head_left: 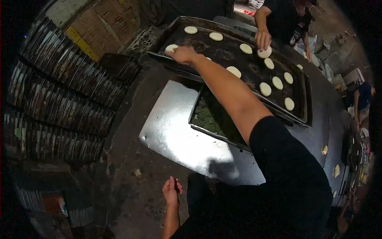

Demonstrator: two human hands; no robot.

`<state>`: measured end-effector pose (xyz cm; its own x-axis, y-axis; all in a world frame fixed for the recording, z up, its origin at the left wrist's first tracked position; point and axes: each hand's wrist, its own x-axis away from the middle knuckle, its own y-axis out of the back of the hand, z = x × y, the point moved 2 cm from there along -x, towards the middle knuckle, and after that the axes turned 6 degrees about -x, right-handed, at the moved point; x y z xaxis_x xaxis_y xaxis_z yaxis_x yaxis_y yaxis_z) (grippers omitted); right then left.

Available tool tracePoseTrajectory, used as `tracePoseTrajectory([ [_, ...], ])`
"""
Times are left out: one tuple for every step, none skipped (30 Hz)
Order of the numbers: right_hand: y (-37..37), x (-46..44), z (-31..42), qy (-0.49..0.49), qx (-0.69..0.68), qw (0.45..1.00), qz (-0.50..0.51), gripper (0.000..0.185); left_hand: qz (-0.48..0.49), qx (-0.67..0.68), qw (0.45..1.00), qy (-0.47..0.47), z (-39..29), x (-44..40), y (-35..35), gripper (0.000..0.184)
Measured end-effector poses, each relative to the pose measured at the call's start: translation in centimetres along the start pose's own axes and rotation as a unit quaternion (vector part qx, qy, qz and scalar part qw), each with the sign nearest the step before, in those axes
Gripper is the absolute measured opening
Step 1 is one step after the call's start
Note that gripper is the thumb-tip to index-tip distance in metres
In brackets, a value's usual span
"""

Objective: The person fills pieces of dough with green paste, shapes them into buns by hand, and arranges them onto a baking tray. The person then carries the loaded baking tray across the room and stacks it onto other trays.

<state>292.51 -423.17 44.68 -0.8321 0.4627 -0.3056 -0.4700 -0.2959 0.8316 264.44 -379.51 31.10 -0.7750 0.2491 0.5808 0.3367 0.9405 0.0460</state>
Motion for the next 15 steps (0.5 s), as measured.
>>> tracePoseTrajectory([
  [-0.4, 0.0, -0.1, -0.008, -0.002, 1.0, 0.004, 0.03, 0.003, -0.001, 1.0, 0.002, 0.1, 0.0, 0.0, 0.04],
  [-0.1, -0.1, -0.7, -0.003, -0.038, 0.999, -0.016, 0.031, 0.011, -0.001, 1.0, -0.001, 0.0, 0.0, -0.1, 0.04],
  [2.4, 1.6, -0.1, 0.014, -0.112, 0.99, -0.082, 0.032, 0.022, -0.012, 1.0, 0.005, -0.2, 0.0, -0.2, 0.04],
  [5.0, 3.3, 0.6, 0.041, -0.181, 0.972, -0.145, 0.034, 0.012, -0.011, 1.0, -0.015, -0.6, -0.1, -0.5, 0.038],
  [6.9, 7.0, 1.1, 0.079, -0.277, 0.924, -0.252, 0.036, 0.014, -0.015, 0.999, -0.032, -0.9, 0.1, -1.2, 0.037],
  [7.6, 10.8, 0.3, 0.085, -0.244, 0.922, -0.288, 0.031, 0.028, -0.038, 0.996, -0.072, -1.3, 0.0, -1.7, 0.035],
  [10.7, 16.5, 0.7, 0.159, -0.339, 0.881, -0.29, 0.018, 0.081, -0.066, 0.993, -0.062, -1.7, 0.5, -2.6, 0.035],
  [12.9, 22.3, 0.1, 0.16, -0.286, 0.893, -0.309, 0.011, 0.069, -0.086, 0.993, -0.05, -2.5, 1.0, -3.5, 0.034],
  [15.3, 26.8, -1.0, 0.161, -0.233, 0.902, -0.325, 0.005, 0.056, -0.109, 0.991, -0.045, -3.1, 1.3, -4.5, 0.033],
  [17.4, 31.2, -4.0, 0.125, -0.193, 0.913, -0.338, 0.003, 0.105, -0.138, 0.984, -0.048, -3.0, 1.6, -5.8, 0.033],
  [18.9, 36.3, -7.5, 0.091, -0.163, 0.918, -0.35, 0.006, 0.122, -0.124, 0.982, -0.072, -3.0, 1.9, -6.5, 0.032],
  [20.6, 41.1, -12.0, -0.01, -0.097, 0.929, -0.358, 0.007, 0.13, -0.104, 0.981, -0.098, -3.2, 2.4, -7.1, 0.031],
  [23.2, 45.9, -17.1, -0.11, -0.041, 0.927, -0.357, 0.008, 0.153, -0.125, 0.975, -0.105, -3.4, 3.3, -8.1, 0.031],
  [26.5, 50.2, -21.5, -0.216, -0.014, 0.904, -0.369, 0.013, 0.18, -0.154, 0.966, -0.1, -3.4, 4.2, -9.4, 0.03],
  [28.1, 55.1, -27.1, -0.252, 0.071, 0.88, -0.397, 0.021, 0.203, -0.18, 0.958, -0.09, -2.9, 4.4, -10.8, 0.028],
])
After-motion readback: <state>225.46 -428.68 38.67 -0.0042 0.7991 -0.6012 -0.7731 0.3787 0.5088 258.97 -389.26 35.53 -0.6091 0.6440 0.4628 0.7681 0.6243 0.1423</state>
